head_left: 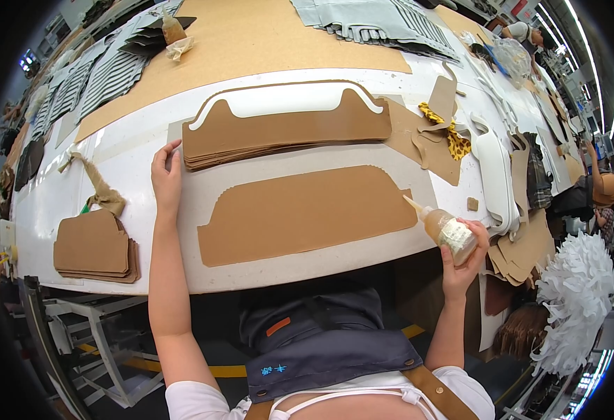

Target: The recorder applies glue to cardboard templates and attaches fabric or leather covers to assemble car sun visors in a workshop.

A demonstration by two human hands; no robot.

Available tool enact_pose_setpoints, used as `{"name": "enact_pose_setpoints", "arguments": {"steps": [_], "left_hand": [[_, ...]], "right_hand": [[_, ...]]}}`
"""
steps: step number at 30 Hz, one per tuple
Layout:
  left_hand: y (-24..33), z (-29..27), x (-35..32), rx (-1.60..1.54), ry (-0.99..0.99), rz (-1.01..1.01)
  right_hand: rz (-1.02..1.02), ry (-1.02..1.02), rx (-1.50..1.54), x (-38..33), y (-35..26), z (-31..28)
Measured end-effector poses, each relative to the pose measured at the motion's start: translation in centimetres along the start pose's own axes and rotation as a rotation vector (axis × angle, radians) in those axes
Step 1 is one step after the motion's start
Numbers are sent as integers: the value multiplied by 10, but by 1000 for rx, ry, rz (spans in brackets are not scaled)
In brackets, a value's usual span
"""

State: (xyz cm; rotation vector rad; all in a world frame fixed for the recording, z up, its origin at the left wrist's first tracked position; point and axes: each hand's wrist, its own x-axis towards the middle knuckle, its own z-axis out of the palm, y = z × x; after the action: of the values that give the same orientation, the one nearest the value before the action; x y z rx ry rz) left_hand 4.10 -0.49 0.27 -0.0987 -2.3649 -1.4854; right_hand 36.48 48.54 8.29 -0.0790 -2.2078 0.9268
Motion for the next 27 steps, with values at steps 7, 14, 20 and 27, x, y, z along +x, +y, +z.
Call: {"name": "enact_pose_setpoints", "arguments": {"steps": [7, 14, 20, 27], "left_hand": [[2, -1, 0, 15, -5, -7], [2, 0, 0, 31, -8, 11], [-4, -1, 1, 43, 2, 21], [0, -1, 0, 68, 11, 18]], "right_hand": [[-35, -21, -33, -1, 0, 6], [-54, -28, -4, 4, 1, 17], [-61, -30, 49, 10, 3, 29], [-98, -37, 45, 17, 7, 42]]}}
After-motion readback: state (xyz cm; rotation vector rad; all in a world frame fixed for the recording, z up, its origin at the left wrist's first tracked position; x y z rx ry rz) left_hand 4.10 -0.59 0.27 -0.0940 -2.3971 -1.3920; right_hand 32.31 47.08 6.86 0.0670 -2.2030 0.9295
